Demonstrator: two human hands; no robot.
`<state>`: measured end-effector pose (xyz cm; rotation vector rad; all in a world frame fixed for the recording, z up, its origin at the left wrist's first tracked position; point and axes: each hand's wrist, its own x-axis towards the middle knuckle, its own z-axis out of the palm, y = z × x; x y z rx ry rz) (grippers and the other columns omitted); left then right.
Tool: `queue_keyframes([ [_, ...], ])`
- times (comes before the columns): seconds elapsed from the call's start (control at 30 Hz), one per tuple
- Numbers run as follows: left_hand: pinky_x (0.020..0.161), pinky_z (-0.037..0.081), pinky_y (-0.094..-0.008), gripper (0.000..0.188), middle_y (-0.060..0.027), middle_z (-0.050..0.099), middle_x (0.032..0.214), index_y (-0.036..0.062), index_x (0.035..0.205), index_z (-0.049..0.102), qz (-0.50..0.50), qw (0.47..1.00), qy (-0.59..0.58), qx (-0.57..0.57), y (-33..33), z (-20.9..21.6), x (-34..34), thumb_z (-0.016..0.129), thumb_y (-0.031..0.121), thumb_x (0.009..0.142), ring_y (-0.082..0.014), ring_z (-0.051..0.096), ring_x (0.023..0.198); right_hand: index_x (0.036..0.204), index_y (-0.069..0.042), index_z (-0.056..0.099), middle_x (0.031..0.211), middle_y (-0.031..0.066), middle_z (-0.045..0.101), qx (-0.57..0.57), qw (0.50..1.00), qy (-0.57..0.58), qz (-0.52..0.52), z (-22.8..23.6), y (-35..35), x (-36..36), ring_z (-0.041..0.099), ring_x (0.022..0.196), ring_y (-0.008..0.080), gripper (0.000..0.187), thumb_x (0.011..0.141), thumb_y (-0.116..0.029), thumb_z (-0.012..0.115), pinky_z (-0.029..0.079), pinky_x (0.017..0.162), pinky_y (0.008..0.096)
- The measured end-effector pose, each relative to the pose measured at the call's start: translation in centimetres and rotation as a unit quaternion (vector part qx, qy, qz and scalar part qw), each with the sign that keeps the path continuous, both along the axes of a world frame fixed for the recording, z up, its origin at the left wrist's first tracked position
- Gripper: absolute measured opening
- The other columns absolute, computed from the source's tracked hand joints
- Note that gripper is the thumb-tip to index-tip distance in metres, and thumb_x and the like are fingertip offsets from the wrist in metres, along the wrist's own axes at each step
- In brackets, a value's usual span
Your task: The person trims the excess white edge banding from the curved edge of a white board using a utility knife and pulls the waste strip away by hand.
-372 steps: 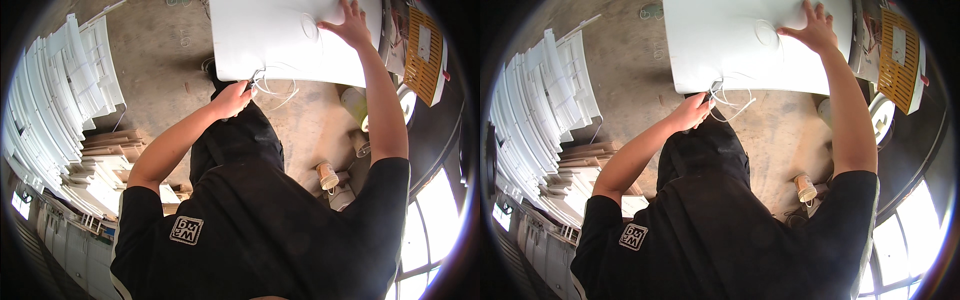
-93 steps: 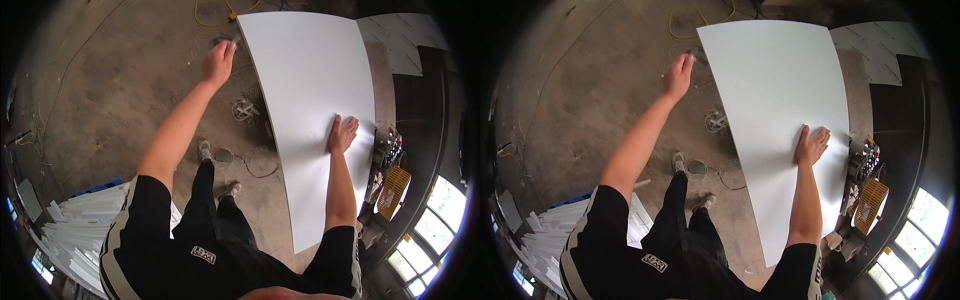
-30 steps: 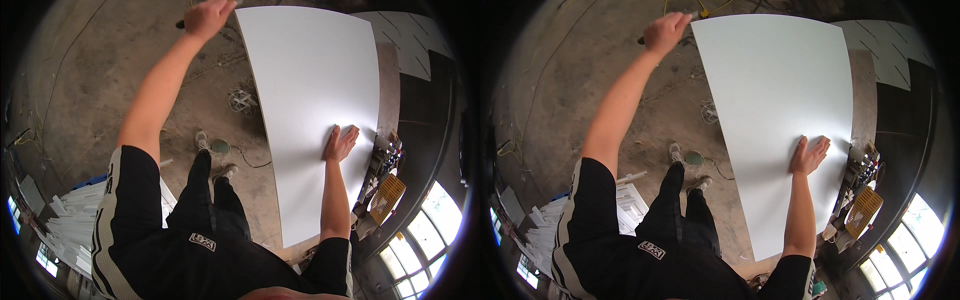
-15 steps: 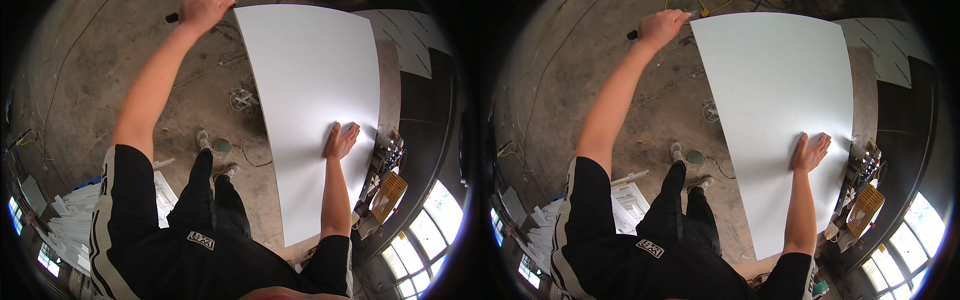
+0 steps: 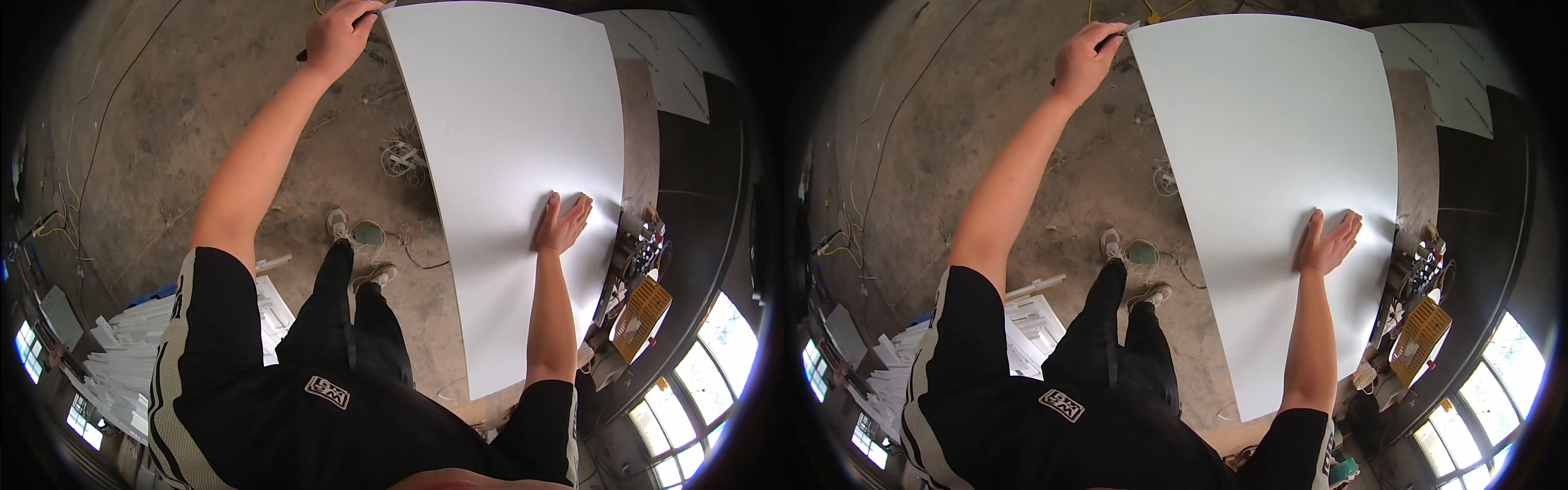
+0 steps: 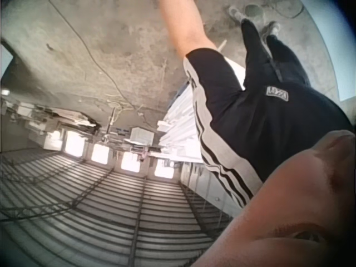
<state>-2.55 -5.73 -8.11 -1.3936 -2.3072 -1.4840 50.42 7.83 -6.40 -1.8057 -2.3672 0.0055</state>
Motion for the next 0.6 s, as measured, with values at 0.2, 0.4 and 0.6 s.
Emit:
queue_keyframes([
  [0.2, 0.067, 0.055, -0.0353, 0.017, 0.002, 0.074, 0.096, 0.0178, 0.104, 0.077, -0.016, 0.994, 0.111, -0.021, -0.5, 0.3, 1.3, 0.071, 0.01, 0.09, -0.0241, 0.07, 0.085, 0.156, -0.004, 0.035, 0.166, 0.0218, 0.031, -0.004, 1.0, 0.0, -0.005, 0.2, -0.1, -0.5, 0.024, 0.156, 0.0363, 0.088, 0.096, -0.066, 0.051, 0.019, 0.127, 0.052],
  [0.4, 0.064, 0.056, -0.0378, 0.014, 0.0016, 0.069, 0.088, 0.0186, 0.097, 0.077, -0.071, 0.99, 0.117, -0.045, -4.8, 0.7, 10.8, 0.07, 0.011, 0.088, -0.0233, 0.068, 0.08, 0.156, -0.005, 0.035, 0.165, 0.0212, 0.032, 0.001, 1.0, -0.007, -0.017, -0.2, 0.3, -0.1, 0.024, 0.156, 0.0359, 0.088, 0.095, -0.067, 0.052, 0.02, 0.126, 0.0524],
  [0.6, 0.07, 0.058, -0.0402, 0.014, -0.0045, 0.071, 0.094, 0.0164, 0.102, 0.077, -0.11, 0.99, -0.084, -0.028, -5.8, 0.8, 11.0, 0.07, 0.014, 0.091, -0.0279, 0.07, 0.085, 0.155, -0.004, 0.037, 0.165, 0.0208, 0.033, 0.003, 1.0, -0.002, -0.019, 0.1, 0.1, -0.2, 0.025, 0.156, 0.0345, 0.089, 0.095, -0.068, 0.052, 0.02, 0.127, 0.0519],
])
